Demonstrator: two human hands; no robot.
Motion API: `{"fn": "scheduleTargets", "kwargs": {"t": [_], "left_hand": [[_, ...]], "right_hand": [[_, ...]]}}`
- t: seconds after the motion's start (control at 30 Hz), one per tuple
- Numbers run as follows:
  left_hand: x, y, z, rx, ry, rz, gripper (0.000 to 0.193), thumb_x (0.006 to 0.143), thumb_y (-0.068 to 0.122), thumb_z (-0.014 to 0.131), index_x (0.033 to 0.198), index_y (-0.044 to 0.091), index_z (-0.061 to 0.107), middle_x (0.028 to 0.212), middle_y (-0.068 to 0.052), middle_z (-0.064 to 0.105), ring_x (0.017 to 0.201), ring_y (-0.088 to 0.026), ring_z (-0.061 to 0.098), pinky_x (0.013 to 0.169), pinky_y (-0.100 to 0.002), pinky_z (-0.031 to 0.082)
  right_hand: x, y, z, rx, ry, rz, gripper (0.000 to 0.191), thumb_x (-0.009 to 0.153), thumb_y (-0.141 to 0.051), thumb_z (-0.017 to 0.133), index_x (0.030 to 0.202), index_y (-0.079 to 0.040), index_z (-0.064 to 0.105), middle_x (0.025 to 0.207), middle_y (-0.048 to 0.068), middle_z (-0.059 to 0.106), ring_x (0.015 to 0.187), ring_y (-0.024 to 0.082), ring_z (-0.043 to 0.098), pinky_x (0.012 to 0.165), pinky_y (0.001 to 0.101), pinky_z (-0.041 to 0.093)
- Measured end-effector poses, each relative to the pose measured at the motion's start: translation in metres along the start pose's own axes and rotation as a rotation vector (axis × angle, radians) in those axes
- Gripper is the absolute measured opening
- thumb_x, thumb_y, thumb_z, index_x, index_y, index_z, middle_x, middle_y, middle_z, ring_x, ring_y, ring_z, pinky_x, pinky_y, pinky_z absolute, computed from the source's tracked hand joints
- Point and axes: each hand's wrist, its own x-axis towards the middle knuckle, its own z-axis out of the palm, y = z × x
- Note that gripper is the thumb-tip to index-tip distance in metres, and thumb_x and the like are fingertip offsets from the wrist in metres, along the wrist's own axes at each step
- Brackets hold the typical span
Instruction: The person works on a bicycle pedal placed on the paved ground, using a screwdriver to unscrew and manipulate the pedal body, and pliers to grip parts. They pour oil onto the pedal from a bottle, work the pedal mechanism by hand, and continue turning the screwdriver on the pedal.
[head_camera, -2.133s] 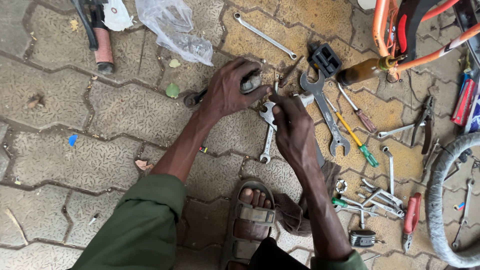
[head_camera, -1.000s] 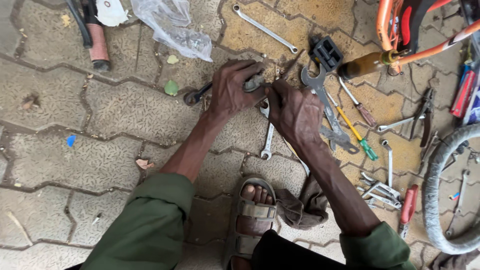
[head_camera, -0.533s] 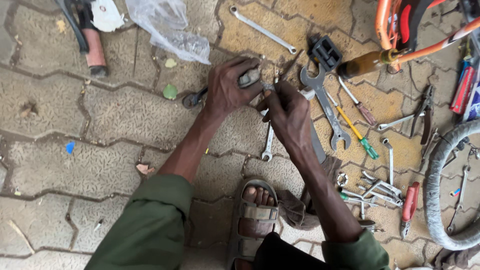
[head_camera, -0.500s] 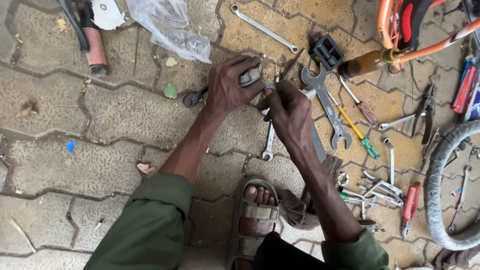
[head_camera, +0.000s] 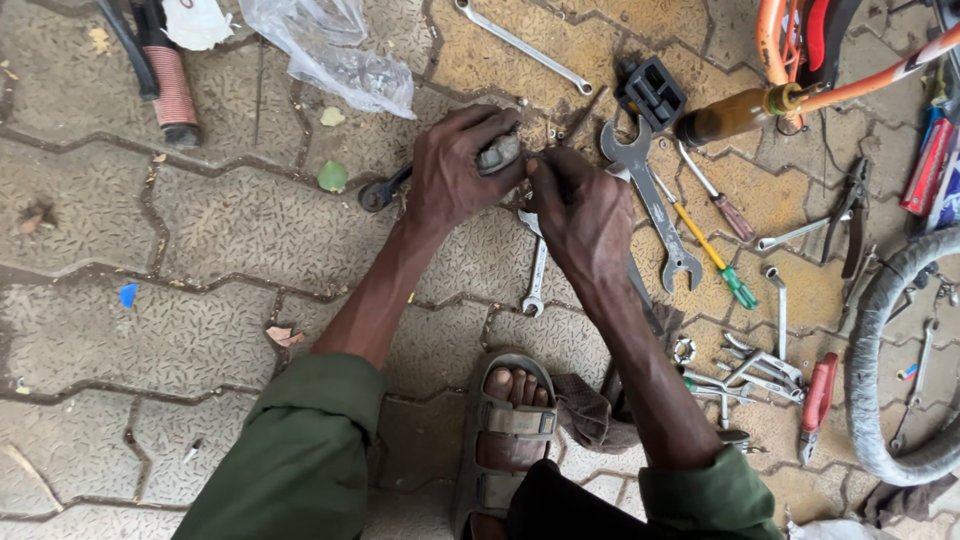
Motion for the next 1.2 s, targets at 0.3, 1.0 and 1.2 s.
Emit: {"fn": "scheduleTargets", "kwargs": {"t": [0.3,1.0,1.2], "left_hand": [[0.0,-0.002,0.005,0.012,0.022,0.031,0.048,0.084,0.023,0.091,0.123,0.003,0.073,0.112,-0.018,0.075,0.095,-0.03,0.076,0.077,-0.04,0.065],[-0.002,0.002,0.009,0.091,0.004,0.098,0.051,0.073,0.028,0.093,0.114,0.004,0.075,0.104,-0.013,0.076,0.087,-0.024,0.074,0.085,-0.044,0.059],[0.003,0.0,0.008,0.076,0.005,0.013,0.048,0.086,0.04,0.088,0.117,0.007,0.076,0.107,-0.015,0.077,0.086,-0.025,0.075,0.072,-0.039,0.064]], "right_hand": [[-0.005,0.003,0.019,-0.346,0.08,-0.024,0.021,0.104,-0.018,0.06,0.099,-0.007,0.077,0.067,0.009,0.071,0.036,0.013,0.051,0.03,0.0323,0.039],[-0.005,0.016,0.018,-0.25,0.092,-0.142,0.018,0.101,-0.018,0.063,0.091,-0.006,0.074,0.061,0.01,0.067,0.044,0.011,0.052,0.042,0.0308,0.038],[0.034,0.017,-0.005,-0.12,-0.165,-0.159,0.014,0.098,-0.015,0.068,0.092,-0.006,0.077,0.069,0.009,0.072,0.046,0.011,0.057,0.039,0.0296,0.043]]}}
